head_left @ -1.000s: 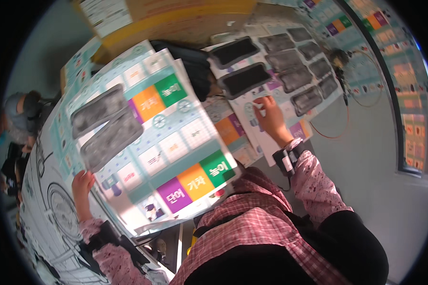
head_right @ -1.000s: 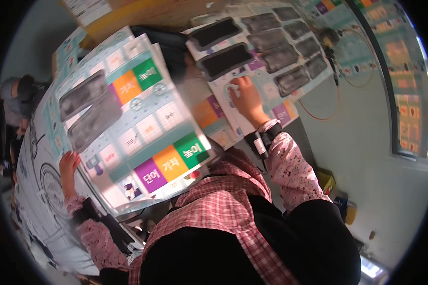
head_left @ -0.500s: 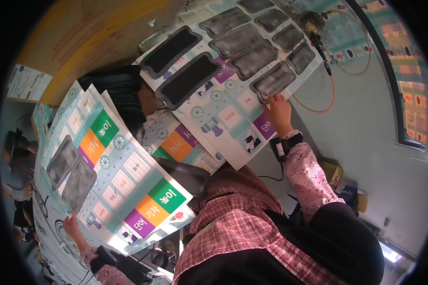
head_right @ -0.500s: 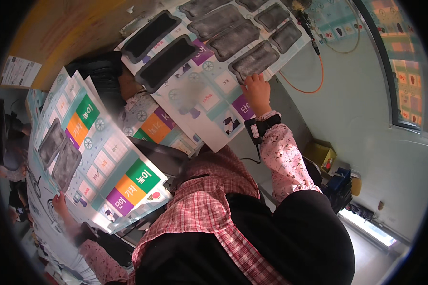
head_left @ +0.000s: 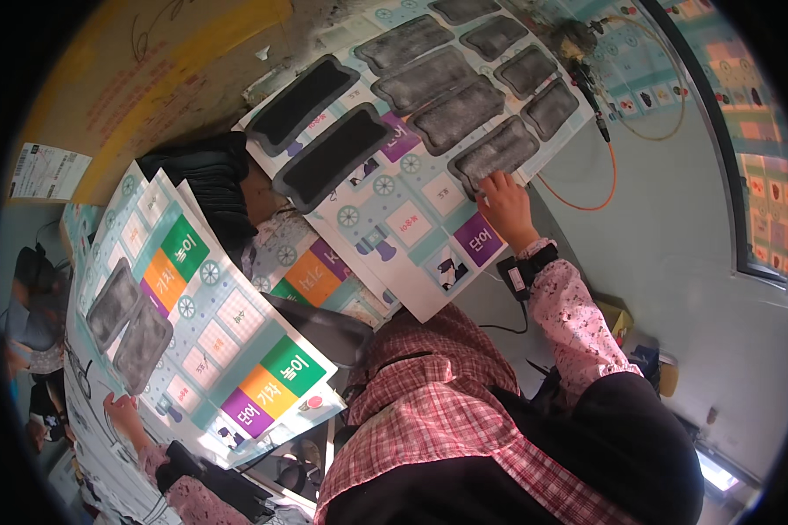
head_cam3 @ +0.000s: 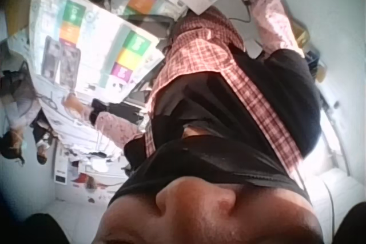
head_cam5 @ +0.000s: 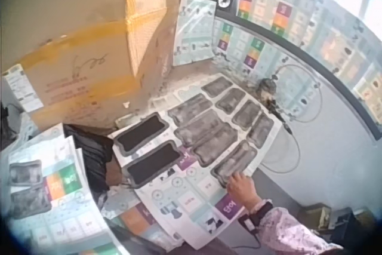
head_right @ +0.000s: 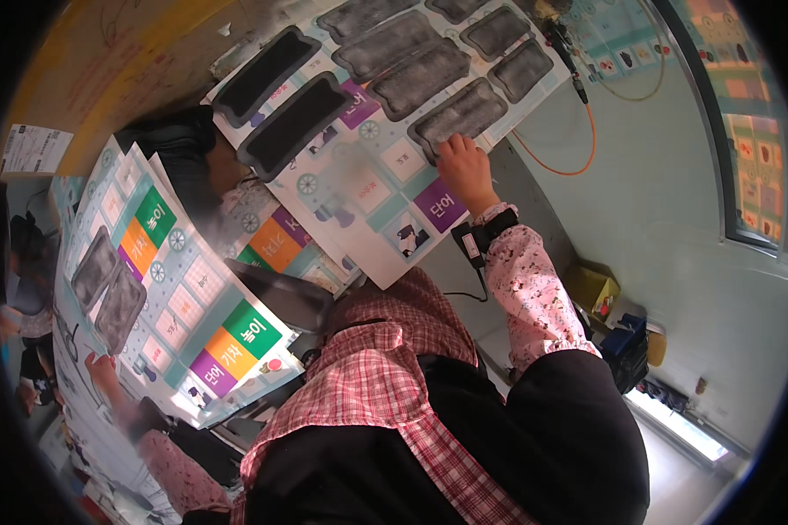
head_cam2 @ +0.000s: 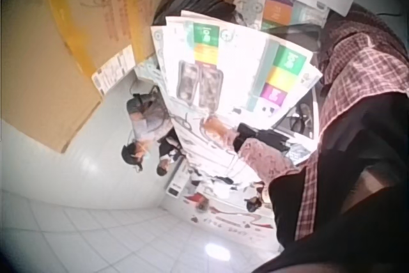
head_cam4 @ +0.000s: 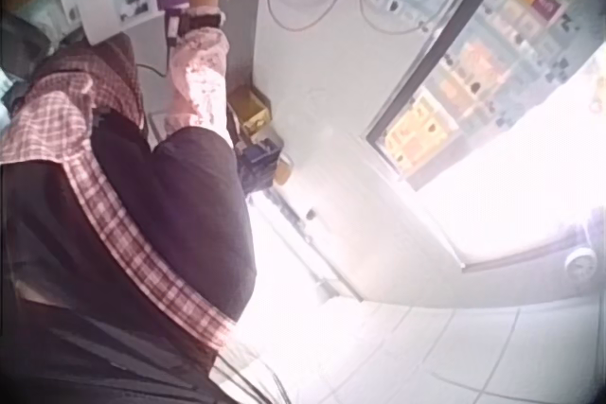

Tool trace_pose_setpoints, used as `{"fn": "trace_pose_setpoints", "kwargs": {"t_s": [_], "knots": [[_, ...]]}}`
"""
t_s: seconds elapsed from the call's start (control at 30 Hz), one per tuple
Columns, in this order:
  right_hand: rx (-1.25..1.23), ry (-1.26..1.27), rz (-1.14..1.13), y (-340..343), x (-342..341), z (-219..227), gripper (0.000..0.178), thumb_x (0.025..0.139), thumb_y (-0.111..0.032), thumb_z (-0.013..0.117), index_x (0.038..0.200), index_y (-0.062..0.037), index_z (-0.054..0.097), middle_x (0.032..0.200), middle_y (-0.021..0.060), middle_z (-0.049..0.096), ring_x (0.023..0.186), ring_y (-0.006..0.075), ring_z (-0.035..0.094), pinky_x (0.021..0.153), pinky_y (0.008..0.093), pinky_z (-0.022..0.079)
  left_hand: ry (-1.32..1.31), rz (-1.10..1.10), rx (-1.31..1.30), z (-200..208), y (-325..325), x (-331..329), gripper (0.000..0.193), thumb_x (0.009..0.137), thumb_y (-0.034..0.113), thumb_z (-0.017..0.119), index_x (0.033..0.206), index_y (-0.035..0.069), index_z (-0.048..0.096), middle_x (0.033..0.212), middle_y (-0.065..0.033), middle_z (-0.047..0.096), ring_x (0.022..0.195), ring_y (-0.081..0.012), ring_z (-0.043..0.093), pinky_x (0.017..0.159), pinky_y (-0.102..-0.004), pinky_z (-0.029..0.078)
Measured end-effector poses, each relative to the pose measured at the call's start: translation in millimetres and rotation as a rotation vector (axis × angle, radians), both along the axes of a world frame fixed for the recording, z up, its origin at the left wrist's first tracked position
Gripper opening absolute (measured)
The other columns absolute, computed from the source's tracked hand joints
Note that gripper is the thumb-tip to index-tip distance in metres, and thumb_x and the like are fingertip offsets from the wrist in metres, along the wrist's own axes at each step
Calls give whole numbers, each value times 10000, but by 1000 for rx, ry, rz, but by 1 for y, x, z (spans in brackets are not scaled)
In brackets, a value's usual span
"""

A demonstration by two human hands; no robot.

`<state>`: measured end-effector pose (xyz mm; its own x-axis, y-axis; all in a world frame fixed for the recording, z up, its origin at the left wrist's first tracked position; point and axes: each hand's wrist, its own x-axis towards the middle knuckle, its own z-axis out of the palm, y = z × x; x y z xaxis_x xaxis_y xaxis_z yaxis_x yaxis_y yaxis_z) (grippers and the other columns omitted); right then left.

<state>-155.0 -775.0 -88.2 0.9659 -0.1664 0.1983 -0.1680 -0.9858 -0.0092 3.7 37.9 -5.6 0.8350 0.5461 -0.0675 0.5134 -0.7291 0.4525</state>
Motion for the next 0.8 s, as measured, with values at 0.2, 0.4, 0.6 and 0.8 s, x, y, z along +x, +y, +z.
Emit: {"fn": "trace_pose_setpoints", "kwargs": {"t_s": [0.2, 0.4, 0.6, 0.8], "knots": [[106, -6, 20, 5, -12, -3, 239, 622, -143, 648, 820, -98, 521, 823, 48, 494, 768, 219, 537, 599, 329, 456, -58, -92, 447, 20, -28, -3, 353, 835, 197, 558, 1133, 34, 462, 911, -102, 548, 788, -216, 592, 664, -325, 501], [-16, -66, 63, -5, 1, -9, 109, 682, -130, 590, 753, -99, 514, 770, 53, 486, 737, 224, 533, 567, 327, 454, -280, -536, -103, 50, -232, -11, 301, 861, 119, 450, 1142, 13, 466, 971, -66, 528, 885, -136, 519, 764, -255, 447], [228, -48, 5, -33, -14, -10, 146, 688, -91, 600, 831, -102, 573, 833, 82, 561, 757, 283, 567, 619, 363, 459, 534, -1167, -759, 29, -518, -80, 302, 849, 259, 541, 1082, 67, 534, 977, -53, 575, 864, -141, 556, 748, -257, 455], [221, -242, -17, -38, 22, 95, 215, 661, -50, 627, 836, -76, 504, 764, 81, 537, 688, 286, 547, 573, 367, 431, 618, -1059, -1222, 12, -580, -91, 456, 894, 389, 445, 1182, 36, 458, 1168, -102, 500, 1060, -171, 495, 881, -295, 409]]}}
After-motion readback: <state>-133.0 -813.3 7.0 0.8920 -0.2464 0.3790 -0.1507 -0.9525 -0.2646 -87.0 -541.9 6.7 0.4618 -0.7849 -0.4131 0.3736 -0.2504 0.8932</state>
